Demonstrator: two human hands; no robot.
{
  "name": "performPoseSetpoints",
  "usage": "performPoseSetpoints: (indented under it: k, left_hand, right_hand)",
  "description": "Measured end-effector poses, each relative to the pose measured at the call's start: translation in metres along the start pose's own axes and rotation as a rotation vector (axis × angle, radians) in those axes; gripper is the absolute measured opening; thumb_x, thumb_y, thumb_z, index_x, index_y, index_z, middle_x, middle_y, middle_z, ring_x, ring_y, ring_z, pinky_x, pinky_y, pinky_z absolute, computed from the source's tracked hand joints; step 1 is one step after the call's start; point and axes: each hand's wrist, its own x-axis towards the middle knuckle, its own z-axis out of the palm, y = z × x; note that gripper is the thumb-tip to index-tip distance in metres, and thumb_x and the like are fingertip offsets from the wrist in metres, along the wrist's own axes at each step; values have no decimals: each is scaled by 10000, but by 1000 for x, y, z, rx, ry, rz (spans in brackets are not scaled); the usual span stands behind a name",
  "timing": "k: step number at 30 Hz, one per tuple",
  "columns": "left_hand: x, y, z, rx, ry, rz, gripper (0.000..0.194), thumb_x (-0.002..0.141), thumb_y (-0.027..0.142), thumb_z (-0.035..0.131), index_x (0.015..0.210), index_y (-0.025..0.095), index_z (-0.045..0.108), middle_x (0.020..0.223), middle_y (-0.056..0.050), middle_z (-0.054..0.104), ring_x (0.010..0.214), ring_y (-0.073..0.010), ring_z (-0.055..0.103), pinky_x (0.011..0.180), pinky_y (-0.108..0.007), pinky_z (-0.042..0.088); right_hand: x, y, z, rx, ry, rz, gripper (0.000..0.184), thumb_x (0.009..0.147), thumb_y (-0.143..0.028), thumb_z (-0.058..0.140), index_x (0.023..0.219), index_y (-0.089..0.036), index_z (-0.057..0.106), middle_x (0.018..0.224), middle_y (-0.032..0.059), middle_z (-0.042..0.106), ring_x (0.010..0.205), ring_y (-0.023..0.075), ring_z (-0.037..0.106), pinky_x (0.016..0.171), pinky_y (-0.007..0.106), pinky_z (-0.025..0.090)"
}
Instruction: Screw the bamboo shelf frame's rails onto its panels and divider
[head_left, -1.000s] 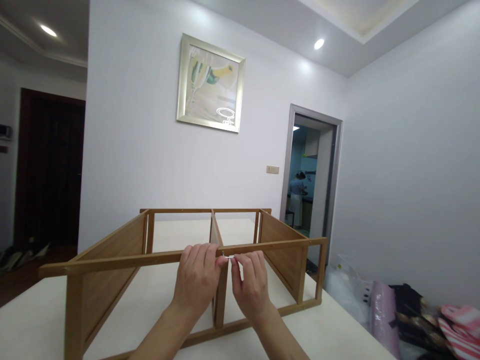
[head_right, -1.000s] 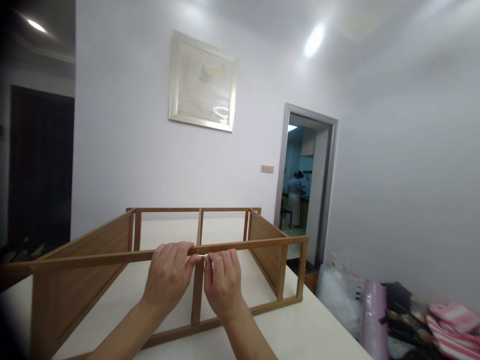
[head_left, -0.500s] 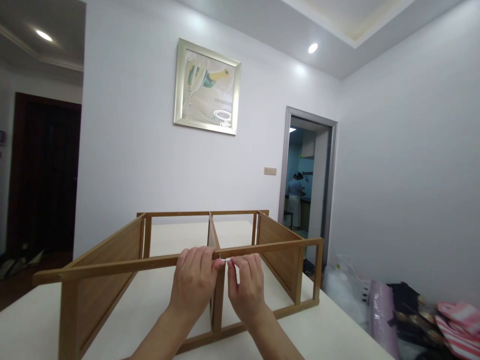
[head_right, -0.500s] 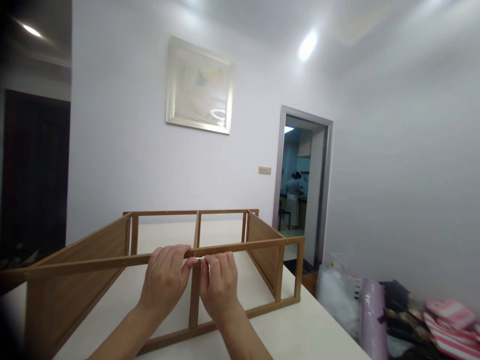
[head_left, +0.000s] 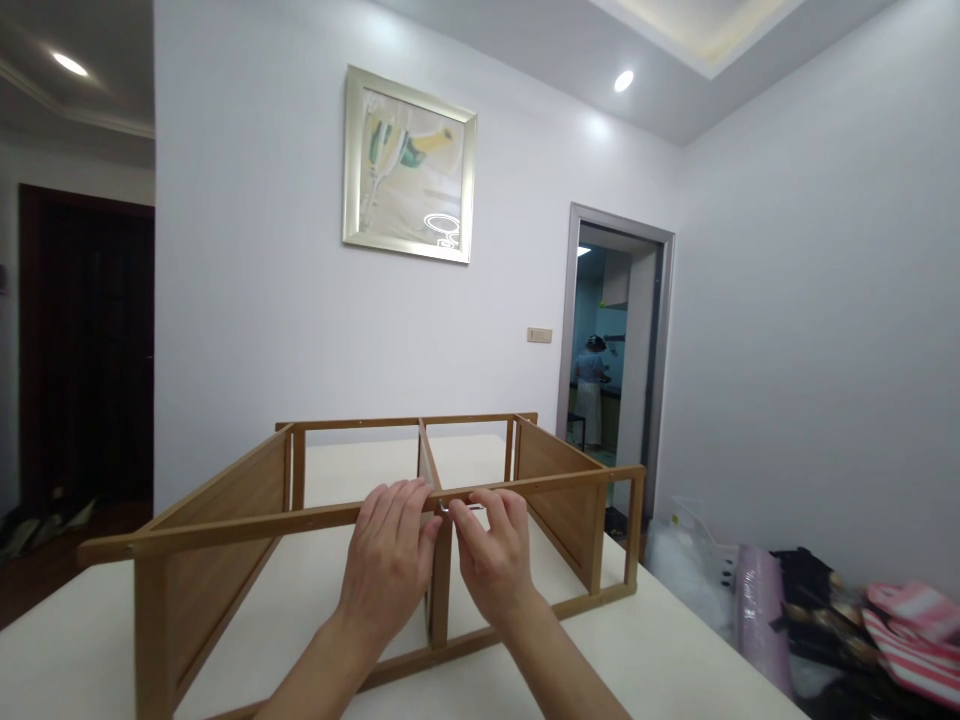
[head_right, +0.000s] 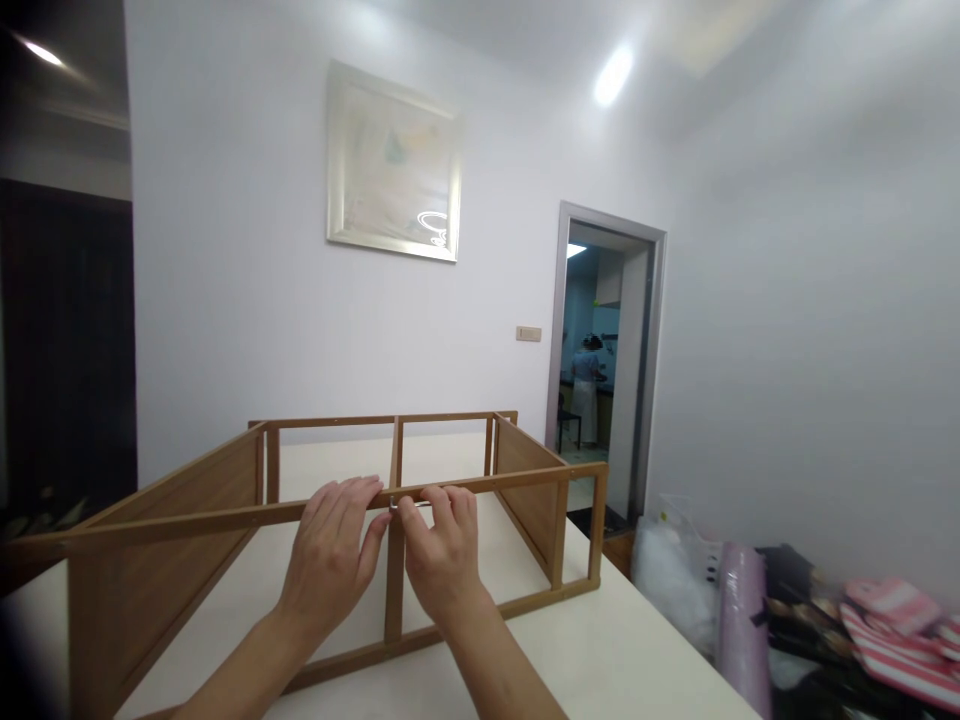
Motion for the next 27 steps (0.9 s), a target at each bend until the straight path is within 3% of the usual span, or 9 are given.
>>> performPoseSetpoints:
  k: [3, 5, 7, 9, 12, 16, 18, 21, 27]
  left_hand:
    - [-24, 1, -9, -56, 20, 85, 451, 878, 105, 552, 1318, 113, 451, 1273, -190, 618, 1273, -310, 517, 1070, -517, 402]
    - [-48, 2, -13, -117, -46, 150, 428, 865, 65, 531, 1282, 153, 488, 1190, -147, 665, 1206, -278, 572, 1055, -484, 423]
    - [-73, 3, -14, -187, -200, 142, 361, 877, 55, 476, 1207, 188, 539, 1050, -98, 703, 1028, -231, 649, 974, -425, 474]
    - [-95, 5, -12, -213, -398, 30, 301, 892, 88, 446, 1136, 205, 577, 967, -78, 702, 888, -213, 665, 856, -381, 508]
    - [-114, 9, -7, -240, -691, -189, 266, 889, 145, 457, 1097, 224, 603, 973, -69, 686, 874, -216, 650, 796, -360, 498]
    - [-119, 18, -2, -272, -921, -329, 233, 881, 184, 453, 1033, 216, 627, 1027, -76, 663, 963, -229, 608, 873, -376, 445]
    - [-119, 21, 1, -252, -960, -360, 253, 901, 174, 402, 988, 203, 638, 1023, -86, 655, 975, -236, 591, 879, -384, 425]
    - [-123, 23, 7, -227, -965, -369, 297, 919, 144, 348, 930, 192, 640, 987, -90, 653, 951, -239, 581, 851, -387, 411]
    - [-133, 24, 12, -167, -915, -302, 303, 941, 136, 341, 907, 197, 636, 926, -74, 659, 881, -243, 584, 803, -400, 381]
  right_hand:
    - [3, 2, 0, 104, -22, 50, 237, 877, -54, 540, 986, -230, 654, 892, 54, 631, 854, 193, 532, 756, 358, 447]
    - [7, 5, -1, 184, -48, 61, 215, 874, -63, 551, 962, -229, 658, 833, 37, 623, 816, 181, 533, 725, 340, 446]
    - [13, 7, -3, 252, -68, 56, 203, 873, -68, 558, 953, -227, 654, 807, 26, 617, 785, 170, 529, 695, 321, 444]
    - [18, 6, -8, 302, -74, 29, 205, 862, -64, 561, 965, -220, 643, 817, 30, 618, 776, 167, 527, 689, 320, 447]
    - [11, -1, -18, 328, -93, -65, 226, 832, -61, 556, 989, -211, 619, 841, 49, 614, 770, 177, 526, 680, 334, 445]
    - [-32, -5, -26, 340, -313, -310, 278, 813, -79, 500, 1059, -179, 586, 814, 62, 593, 737, 192, 525, 652, 348, 434]
    - [-58, 0, -24, 341, -385, -323, 268, 822, -73, 483, 1053, -170, 578, 787, 57, 585, 713, 187, 512, 643, 345, 431]
    - [-86, 10, -15, 346, -394, -223, 226, 845, -71, 500, 1021, -186, 583, 783, 47, 581, 705, 178, 504, 641, 336, 431]
    - [-100, 0, -11, 416, -415, -115, 175, 858, -78, 510, 978, -173, 595, 789, 52, 573, 737, 184, 505, 646, 337, 426]
